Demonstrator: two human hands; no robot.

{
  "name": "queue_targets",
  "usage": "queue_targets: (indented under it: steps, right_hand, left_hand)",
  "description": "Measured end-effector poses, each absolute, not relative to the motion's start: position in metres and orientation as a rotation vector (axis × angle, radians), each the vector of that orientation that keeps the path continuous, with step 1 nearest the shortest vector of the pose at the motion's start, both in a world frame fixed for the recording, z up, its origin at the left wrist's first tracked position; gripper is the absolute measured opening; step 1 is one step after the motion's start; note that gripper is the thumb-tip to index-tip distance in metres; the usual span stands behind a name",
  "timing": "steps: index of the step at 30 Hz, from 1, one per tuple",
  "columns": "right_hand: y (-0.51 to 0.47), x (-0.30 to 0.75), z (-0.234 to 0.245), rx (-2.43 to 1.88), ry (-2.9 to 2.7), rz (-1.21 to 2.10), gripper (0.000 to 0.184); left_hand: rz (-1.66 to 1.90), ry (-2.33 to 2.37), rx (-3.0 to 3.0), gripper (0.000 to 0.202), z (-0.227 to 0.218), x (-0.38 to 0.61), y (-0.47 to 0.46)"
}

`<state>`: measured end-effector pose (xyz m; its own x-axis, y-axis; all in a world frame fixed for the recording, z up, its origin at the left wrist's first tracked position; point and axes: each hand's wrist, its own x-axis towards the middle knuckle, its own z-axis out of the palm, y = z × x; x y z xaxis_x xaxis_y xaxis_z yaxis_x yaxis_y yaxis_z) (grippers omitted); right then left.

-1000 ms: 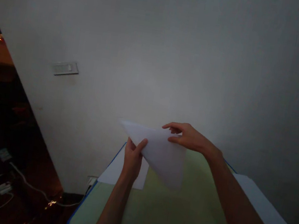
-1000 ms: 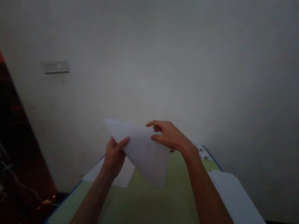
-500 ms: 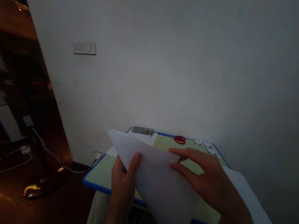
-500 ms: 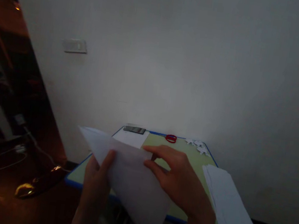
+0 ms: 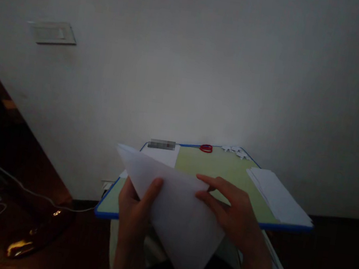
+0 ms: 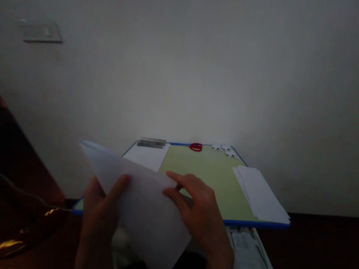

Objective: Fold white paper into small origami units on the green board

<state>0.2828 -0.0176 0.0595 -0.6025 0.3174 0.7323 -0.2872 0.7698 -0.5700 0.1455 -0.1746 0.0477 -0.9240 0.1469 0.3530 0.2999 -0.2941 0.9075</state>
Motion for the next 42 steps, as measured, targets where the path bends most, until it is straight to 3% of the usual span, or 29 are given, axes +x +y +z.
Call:
queue_targets:
  steps: [3, 10, 21, 31, 42]
  right_hand:
    - [-0.012, 0.286, 0.048, -0.027, -2.086, 0.858, 0.039]
    - [-0.005, 0.284, 0.038, -0.101, -2.06, 0.928, 0.015]
    - [-0.003, 0.29, 0.041, -0.009, -2.062, 0.902, 0.02]
    - [-0.006, 0.292, 0.042, 0.067, -2.052, 0.94, 0.007]
    - [-0.004, 0.292, 0.043, 0.076, -2.022, 0.88, 0.008]
  left_hand:
    - [-2.366, -1.873, -0.581, 0.043, 0.042, 0.147, -0.17]
    - [-2.382, -1.906, -0.656, 0.043, 0.031, 0.139, -0.171]
    - [-2.367, -1.819, -0.641, 0.045, 0.027, 0.137, -0.169]
    - [-2.357, -1.828, -0.565, 0.043, 0.029, 0.139, -0.169]
    - [-2.377, -1.798, -0.592, 0.046, 0.031, 0.14, -0.17]
